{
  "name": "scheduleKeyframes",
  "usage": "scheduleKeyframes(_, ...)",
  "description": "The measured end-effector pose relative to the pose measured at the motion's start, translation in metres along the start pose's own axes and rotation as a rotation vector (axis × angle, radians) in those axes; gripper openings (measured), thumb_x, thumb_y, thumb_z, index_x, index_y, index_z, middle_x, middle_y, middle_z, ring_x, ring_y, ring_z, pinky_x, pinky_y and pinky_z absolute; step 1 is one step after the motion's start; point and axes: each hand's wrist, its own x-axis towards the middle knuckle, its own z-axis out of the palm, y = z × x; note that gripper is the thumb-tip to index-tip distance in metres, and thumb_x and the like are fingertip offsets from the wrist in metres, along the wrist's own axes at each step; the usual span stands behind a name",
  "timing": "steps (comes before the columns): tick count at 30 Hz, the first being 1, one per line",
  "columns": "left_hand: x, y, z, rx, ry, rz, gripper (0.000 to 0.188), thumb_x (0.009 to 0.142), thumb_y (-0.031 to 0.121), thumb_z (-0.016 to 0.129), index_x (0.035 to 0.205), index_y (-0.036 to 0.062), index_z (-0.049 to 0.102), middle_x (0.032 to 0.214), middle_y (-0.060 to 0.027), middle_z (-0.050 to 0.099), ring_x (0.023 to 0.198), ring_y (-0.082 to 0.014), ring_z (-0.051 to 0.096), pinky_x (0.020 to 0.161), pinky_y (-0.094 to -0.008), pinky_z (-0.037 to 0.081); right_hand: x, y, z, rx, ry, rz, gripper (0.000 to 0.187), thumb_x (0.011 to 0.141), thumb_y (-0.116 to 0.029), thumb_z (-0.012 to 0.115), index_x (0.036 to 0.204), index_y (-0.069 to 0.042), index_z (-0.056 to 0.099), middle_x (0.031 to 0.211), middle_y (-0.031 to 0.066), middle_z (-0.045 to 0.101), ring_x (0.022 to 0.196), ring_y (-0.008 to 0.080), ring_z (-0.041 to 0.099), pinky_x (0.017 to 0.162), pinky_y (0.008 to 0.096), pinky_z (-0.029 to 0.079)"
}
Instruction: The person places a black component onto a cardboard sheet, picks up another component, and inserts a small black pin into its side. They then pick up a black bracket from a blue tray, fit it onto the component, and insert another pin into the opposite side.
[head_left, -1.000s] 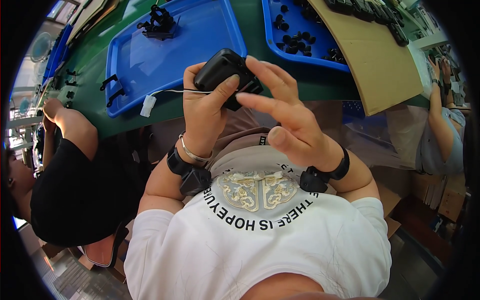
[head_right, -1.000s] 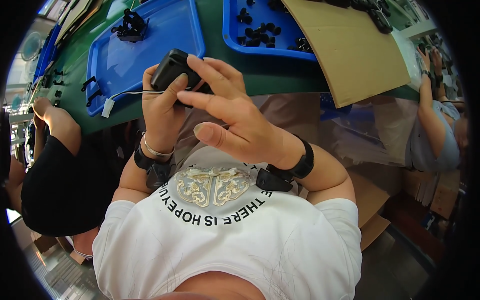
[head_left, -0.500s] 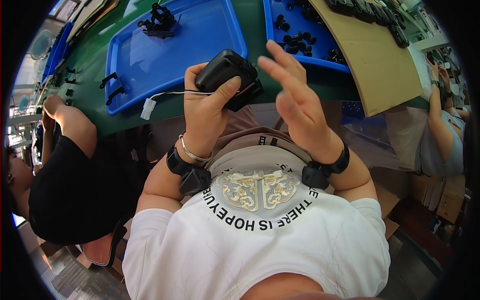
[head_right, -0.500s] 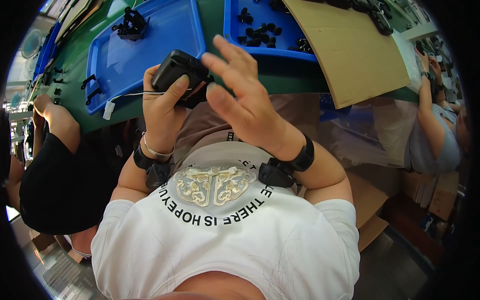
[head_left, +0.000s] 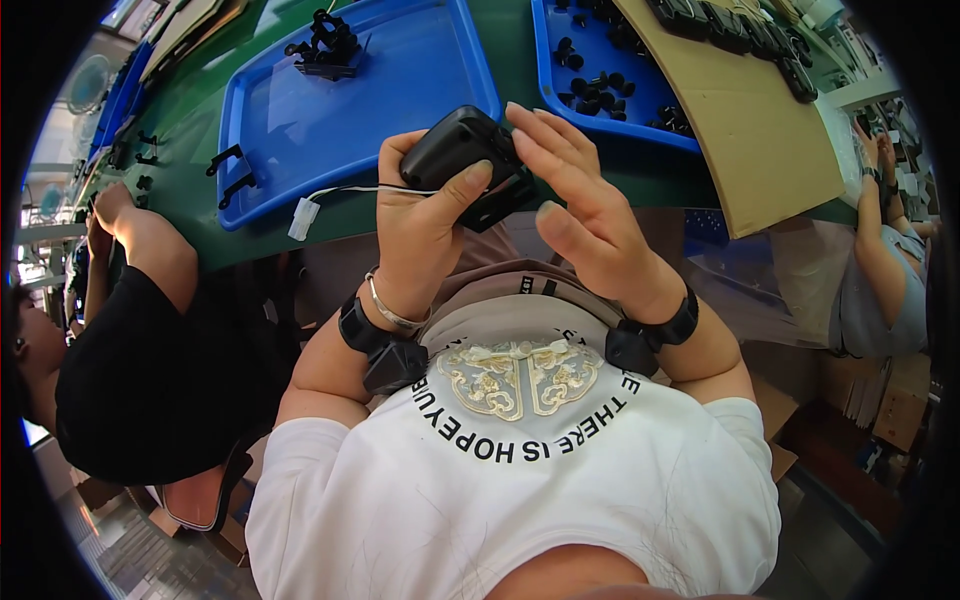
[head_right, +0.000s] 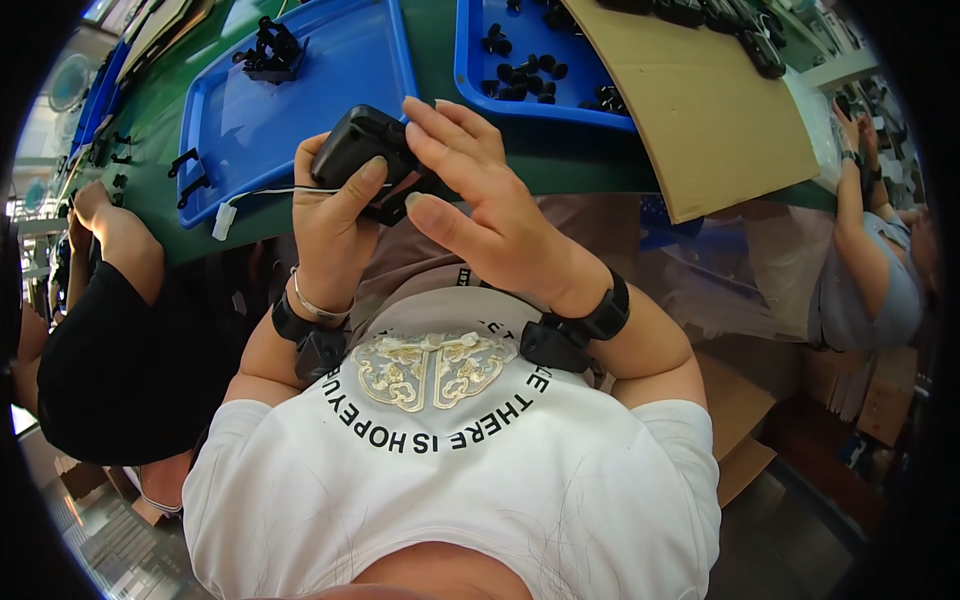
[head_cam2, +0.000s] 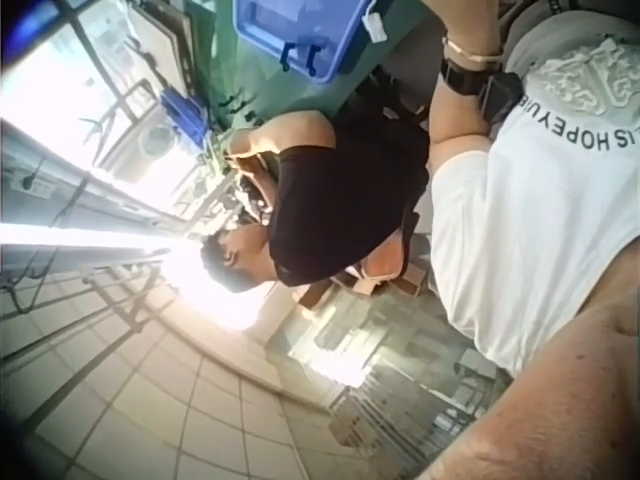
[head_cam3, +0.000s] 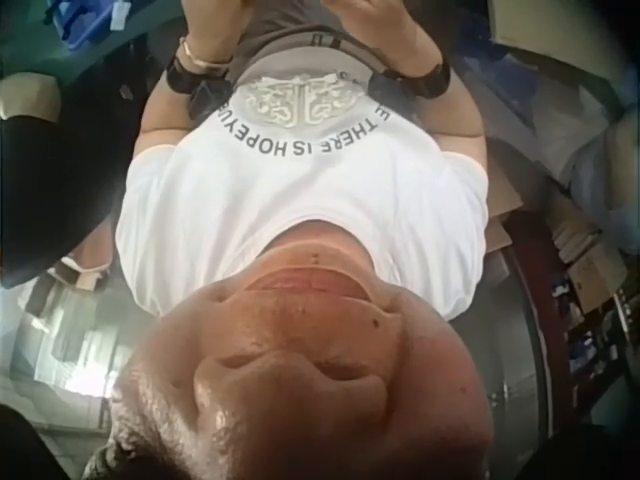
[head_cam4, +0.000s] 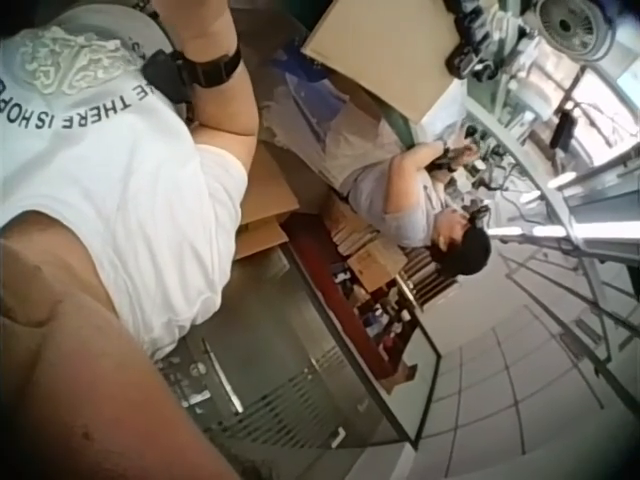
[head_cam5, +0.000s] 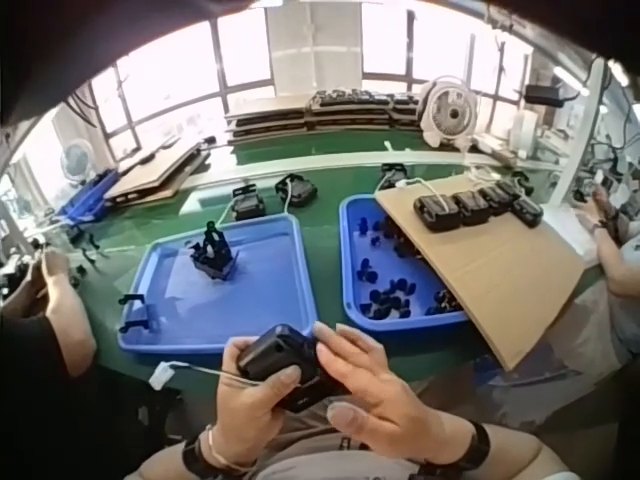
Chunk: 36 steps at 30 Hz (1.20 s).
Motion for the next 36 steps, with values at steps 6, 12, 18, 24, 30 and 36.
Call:
scheduleKeyframes(6, 0.002, -0.008, -0.007, 0.022, -0.030, -0.013, 0.042, 0.077, -0.003, 0.068, 0.107, 0.0048, 0.040, 0.099, -0.0098, 0.058, 0.089, -0.0168, 0.061, 0.078, -0.0302, 0.054, -0.003, -0.007, -0.009, 0.140, -0.068, -0.060, 0.052, 0.096, -0.041, 0.036, 0.129, -0.003, 0.048, 0.143, 0.0156, 0.031, 0.135, 0.0266, 0.021, 0.109, 0.0386, 0.012)
scheduleKeyframes(12, -0.002, -0.008, -0.004, -0.025, -0.004, -0.018, 0.043, 0.077, -0.003, 0.069, 0.108, 0.0051, 0.041, 0.099, -0.0093, 0.058, 0.091, -0.0164, 0.060, 0.078, -0.0295, 0.053, -0.002, 0.002, 0.000, -0.037, 0.030, 0.058, 0.052, 0.096, -0.039, 0.037, 0.130, -0.001, 0.046, 0.144, 0.0159, 0.031, 0.135, 0.0268, 0.021, 0.109, 0.0381, 0.013)
scheduleKeyframes(18, 0.002, -0.008, -0.008, 0.031, -0.026, 0.001, 0.043, 0.077, -0.003, 0.069, 0.108, 0.0054, 0.040, 0.099, -0.0093, 0.058, 0.090, -0.0160, 0.060, 0.078, -0.0286, 0.052, -0.007, 0.001, 0.005, 0.142, -0.012, -0.066, 0.052, 0.096, -0.037, 0.037, 0.131, 0.001, 0.044, 0.144, 0.0154, 0.030, 0.136, 0.0271, 0.020, 0.109, 0.0373, 0.013)
scheduleKeyframes(24, -0.005, -0.008, -0.006, 0.001, -0.008, -0.006, 0.042, 0.077, -0.003, 0.068, 0.107, 0.0051, 0.040, 0.099, -0.0094, 0.058, 0.088, -0.0153, 0.060, 0.076, -0.0273, 0.052, -0.004, -0.002, 0.000, 0.026, 0.068, -0.006, 0.054, 0.097, -0.038, 0.036, 0.132, 0.002, 0.041, 0.145, 0.0145, 0.029, 0.136, 0.0279, 0.019, 0.109, 0.0375, 0.013)
scheduleKeyframes(30, -0.001, -0.004, -0.004, 0.025, -0.008, 0.026, 0.041, 0.077, -0.003, 0.068, 0.106, 0.0051, 0.040, 0.098, -0.0093, 0.058, 0.087, -0.0151, 0.061, 0.075, -0.0272, 0.053, -0.007, 0.000, 0.009, 0.066, -0.037, -0.064, 0.056, 0.097, -0.041, 0.033, 0.134, 0.001, 0.040, 0.144, 0.0149, 0.030, 0.136, 0.0283, 0.019, 0.110, 0.0376, 0.013)
scheduleKeyframes(36, -0.005, -0.002, -0.003, 0.000, -0.014, -0.011, 0.041, 0.077, -0.002, 0.068, 0.107, 0.0053, 0.040, 0.098, -0.0096, 0.058, 0.087, -0.0151, 0.061, 0.075, -0.0268, 0.053, -0.005, 0.000, 0.000, 0.032, 0.012, -0.116, 0.056, 0.097, -0.041, 0.031, 0.134, 0.000, 0.040, 0.144, 0.0149, 0.030, 0.136, 0.0278, 0.020, 0.109, 0.0376, 0.014)
